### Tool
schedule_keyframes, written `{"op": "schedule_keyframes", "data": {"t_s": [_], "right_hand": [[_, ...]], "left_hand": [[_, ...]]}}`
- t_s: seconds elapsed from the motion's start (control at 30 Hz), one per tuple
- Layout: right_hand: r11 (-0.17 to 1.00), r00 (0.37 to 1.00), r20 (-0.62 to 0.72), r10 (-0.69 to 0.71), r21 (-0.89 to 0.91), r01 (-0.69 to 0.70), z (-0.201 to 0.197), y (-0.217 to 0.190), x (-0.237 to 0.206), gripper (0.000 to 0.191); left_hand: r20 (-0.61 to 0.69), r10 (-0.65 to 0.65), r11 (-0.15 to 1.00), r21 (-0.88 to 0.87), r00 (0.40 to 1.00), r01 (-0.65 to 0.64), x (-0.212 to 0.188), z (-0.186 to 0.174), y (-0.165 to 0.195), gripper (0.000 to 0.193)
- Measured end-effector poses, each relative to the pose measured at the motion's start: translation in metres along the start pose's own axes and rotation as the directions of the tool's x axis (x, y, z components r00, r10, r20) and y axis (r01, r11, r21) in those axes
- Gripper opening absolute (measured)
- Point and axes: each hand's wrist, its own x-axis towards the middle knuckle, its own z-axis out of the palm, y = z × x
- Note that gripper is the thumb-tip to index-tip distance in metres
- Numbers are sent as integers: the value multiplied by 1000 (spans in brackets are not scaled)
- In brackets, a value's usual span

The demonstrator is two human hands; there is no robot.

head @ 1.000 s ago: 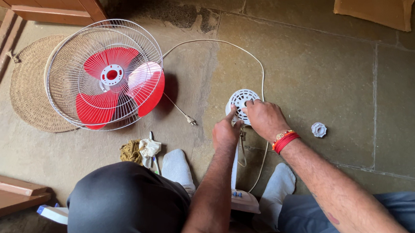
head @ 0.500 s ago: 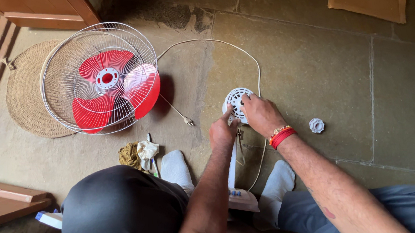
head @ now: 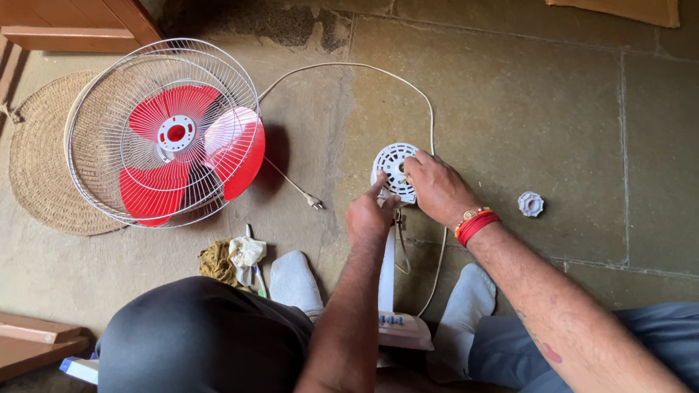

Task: The person disassembles an electric table fan on the floor. They unscrew and remove the front grille, detach the red fan blades, and use a screwdriver to loosen screws on the rear motor housing, handling small fasteners and the fan base as they go.

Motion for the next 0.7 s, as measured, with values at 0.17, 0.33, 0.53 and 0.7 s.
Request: {"op": "schedule_keyframes", "data": {"t_s": [0.17, 0.33, 0.53, 0.7], "right_hand": [[944, 944, 147, 294, -196, -264, -2, -11, 0, 26], [997, 998, 13, 53, -62, -53, 2, -12, -2, 12], [995, 991, -87, -103, -1, 103, -2, -4, -3, 19], [993, 994, -6, -108, -48, 108, -4, -13, -1, 19]], "left_hand": [[15, -1, 1000, 5, 1000, 1, -1, -1, 0, 66], [22, -7, 1000, 19, 1000, 6, -1, -1, 0, 65], [18, 19, 1000, -11, 1000, -19, 0, -2, -2, 67], [49, -13, 1000, -3, 999, 13, 0, -3, -1, 67]]}}
